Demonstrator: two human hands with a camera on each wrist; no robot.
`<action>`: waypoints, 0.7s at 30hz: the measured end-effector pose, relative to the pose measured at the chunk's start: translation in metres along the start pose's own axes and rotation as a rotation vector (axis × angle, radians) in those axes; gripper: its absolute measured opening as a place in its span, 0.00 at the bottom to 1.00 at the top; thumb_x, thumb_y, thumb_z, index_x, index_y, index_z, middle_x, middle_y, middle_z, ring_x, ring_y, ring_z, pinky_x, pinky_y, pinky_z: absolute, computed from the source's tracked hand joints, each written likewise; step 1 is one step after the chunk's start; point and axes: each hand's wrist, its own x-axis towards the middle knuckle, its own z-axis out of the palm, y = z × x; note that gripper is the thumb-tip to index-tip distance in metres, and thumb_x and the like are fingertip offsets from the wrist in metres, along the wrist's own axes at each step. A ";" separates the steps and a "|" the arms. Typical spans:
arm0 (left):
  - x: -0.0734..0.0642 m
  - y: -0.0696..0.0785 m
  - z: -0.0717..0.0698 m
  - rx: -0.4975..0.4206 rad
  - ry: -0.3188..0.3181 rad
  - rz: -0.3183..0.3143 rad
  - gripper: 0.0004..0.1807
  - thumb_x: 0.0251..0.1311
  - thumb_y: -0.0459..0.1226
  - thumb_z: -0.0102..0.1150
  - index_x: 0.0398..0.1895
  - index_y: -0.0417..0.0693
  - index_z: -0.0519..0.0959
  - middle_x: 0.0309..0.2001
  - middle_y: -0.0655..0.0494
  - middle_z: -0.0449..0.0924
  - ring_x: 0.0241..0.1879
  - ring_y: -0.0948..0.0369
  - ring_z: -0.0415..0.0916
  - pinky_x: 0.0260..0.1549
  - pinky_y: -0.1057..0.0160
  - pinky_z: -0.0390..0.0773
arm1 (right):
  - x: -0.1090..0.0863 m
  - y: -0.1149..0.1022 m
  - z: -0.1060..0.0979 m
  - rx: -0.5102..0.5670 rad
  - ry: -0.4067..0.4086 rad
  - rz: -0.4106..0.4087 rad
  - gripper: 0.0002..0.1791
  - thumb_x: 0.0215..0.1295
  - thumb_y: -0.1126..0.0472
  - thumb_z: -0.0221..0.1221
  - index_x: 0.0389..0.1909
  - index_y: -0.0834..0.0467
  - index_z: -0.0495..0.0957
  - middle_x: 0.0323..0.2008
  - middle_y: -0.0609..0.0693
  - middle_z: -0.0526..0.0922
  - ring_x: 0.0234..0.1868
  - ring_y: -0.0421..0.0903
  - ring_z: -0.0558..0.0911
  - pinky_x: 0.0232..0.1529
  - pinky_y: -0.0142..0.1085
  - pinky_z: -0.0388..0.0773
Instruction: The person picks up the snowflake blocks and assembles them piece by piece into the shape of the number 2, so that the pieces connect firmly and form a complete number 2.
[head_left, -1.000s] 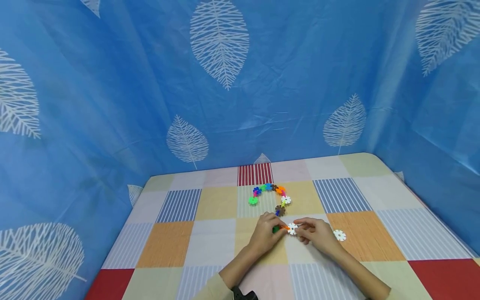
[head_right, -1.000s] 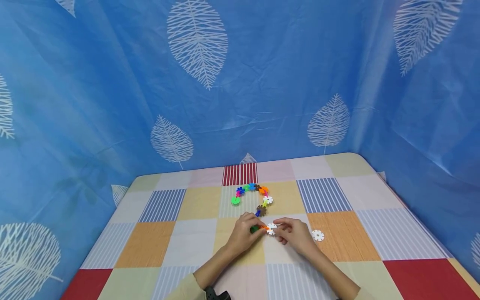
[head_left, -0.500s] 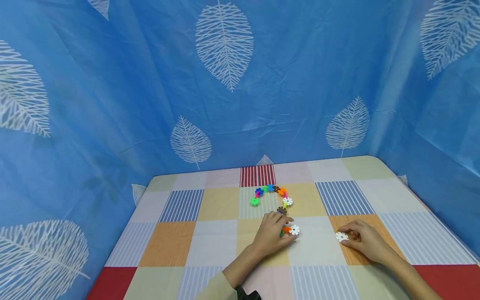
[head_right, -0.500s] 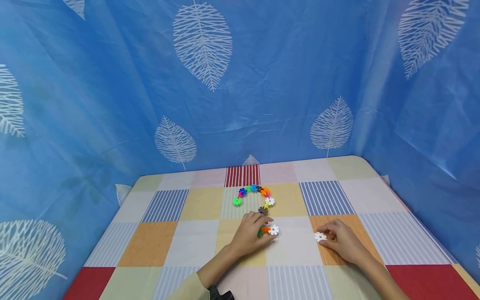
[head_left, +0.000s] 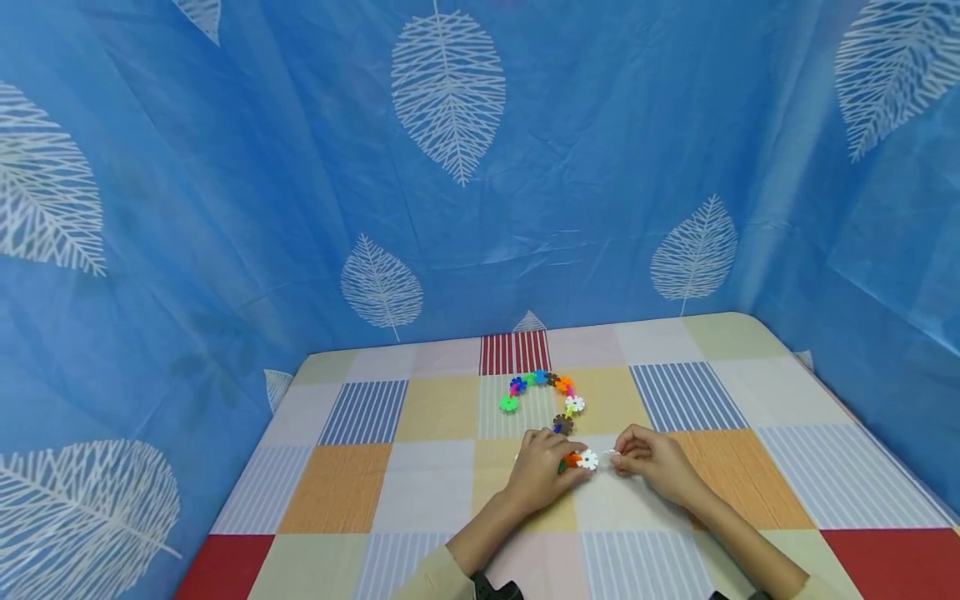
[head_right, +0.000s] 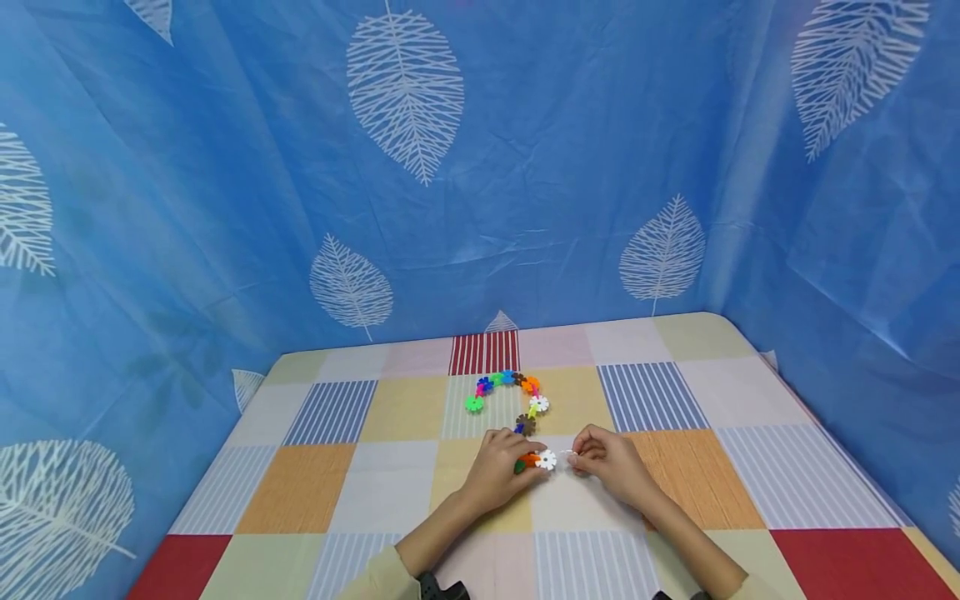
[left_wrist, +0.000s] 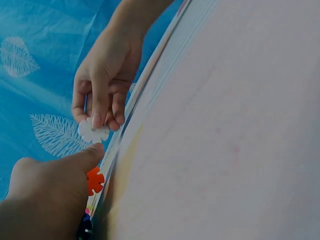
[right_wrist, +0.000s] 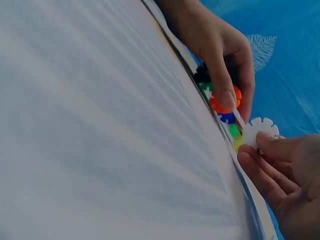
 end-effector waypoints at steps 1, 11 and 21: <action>0.000 0.000 0.000 0.000 -0.001 0.000 0.18 0.52 0.55 0.61 0.42 0.58 0.82 0.37 0.66 0.80 0.37 0.67 0.70 0.41 0.66 0.64 | 0.001 0.001 0.003 0.015 0.007 -0.005 0.08 0.55 0.68 0.63 0.33 0.65 0.74 0.25 0.53 0.80 0.26 0.44 0.82 0.27 0.36 0.81; 0.000 0.000 -0.003 0.005 -0.006 0.002 0.17 0.54 0.54 0.60 0.42 0.58 0.82 0.37 0.66 0.80 0.37 0.67 0.70 0.41 0.66 0.65 | 0.002 0.004 0.010 -0.151 0.066 -0.087 0.05 0.55 0.66 0.63 0.34 0.59 0.81 0.27 0.46 0.83 0.25 0.39 0.81 0.25 0.31 0.78; -0.001 0.002 -0.004 -0.017 -0.006 -0.009 0.16 0.54 0.53 0.61 0.41 0.58 0.82 0.37 0.66 0.80 0.36 0.68 0.70 0.41 0.66 0.64 | 0.001 0.006 0.010 -0.206 0.108 -0.093 0.05 0.53 0.63 0.65 0.32 0.56 0.81 0.27 0.49 0.83 0.27 0.35 0.80 0.27 0.30 0.78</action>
